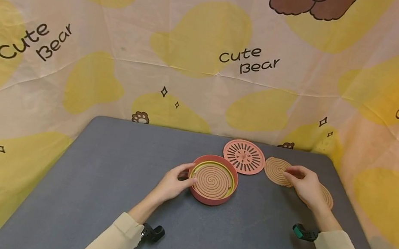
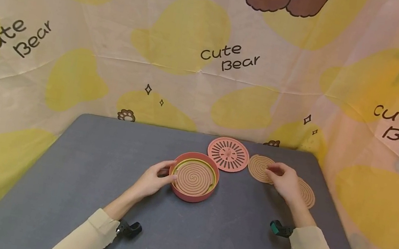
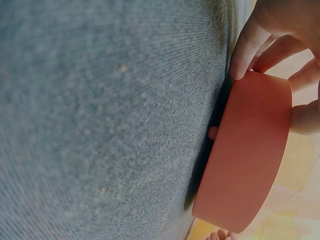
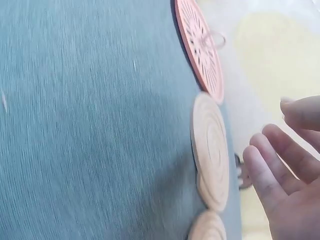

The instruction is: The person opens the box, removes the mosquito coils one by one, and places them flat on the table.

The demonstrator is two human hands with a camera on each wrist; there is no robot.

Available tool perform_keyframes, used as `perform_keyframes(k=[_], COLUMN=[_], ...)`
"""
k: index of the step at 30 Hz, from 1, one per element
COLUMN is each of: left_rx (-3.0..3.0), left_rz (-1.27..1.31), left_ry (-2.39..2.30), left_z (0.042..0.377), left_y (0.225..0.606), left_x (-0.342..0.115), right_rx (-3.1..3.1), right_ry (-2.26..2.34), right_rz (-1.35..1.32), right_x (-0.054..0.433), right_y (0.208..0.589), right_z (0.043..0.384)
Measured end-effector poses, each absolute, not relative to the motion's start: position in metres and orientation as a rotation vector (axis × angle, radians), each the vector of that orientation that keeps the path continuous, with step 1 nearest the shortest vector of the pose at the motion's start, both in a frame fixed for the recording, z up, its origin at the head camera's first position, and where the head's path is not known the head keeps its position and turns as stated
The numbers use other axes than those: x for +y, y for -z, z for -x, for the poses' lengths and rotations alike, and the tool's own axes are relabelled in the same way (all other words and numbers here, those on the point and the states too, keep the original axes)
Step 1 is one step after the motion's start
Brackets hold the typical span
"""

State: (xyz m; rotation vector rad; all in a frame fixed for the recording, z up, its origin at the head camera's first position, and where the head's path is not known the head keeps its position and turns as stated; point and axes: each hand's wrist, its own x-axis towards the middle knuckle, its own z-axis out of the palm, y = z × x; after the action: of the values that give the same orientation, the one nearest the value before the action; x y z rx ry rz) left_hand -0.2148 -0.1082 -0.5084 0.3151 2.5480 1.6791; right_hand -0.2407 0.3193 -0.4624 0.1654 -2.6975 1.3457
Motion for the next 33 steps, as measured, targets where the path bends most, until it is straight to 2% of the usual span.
perform_keyframes(k=[9, 19, 33], left_rx=[2.552, 2.562, 2.559], left_rz=[-0.303, -0.294, -0.316], left_ry=[-1.670, -1.662, -1.671], left_z=[0.215, 0.216, 0.215], left_y=[0.508, 0.506, 0.506], left_x=[-0.108, -0.107, -0.107], right_rx=[-2.775, -2.724, -2.712], right_ry=[-1.355, -1.393, -1.461], right_rz=[-0.169, -0.350, -0.447], right_x=[0.289, 0.250, 0.205], right_y=[0.466, 0.467, 0.455], right_z=[0.247, 0.251, 0.254])
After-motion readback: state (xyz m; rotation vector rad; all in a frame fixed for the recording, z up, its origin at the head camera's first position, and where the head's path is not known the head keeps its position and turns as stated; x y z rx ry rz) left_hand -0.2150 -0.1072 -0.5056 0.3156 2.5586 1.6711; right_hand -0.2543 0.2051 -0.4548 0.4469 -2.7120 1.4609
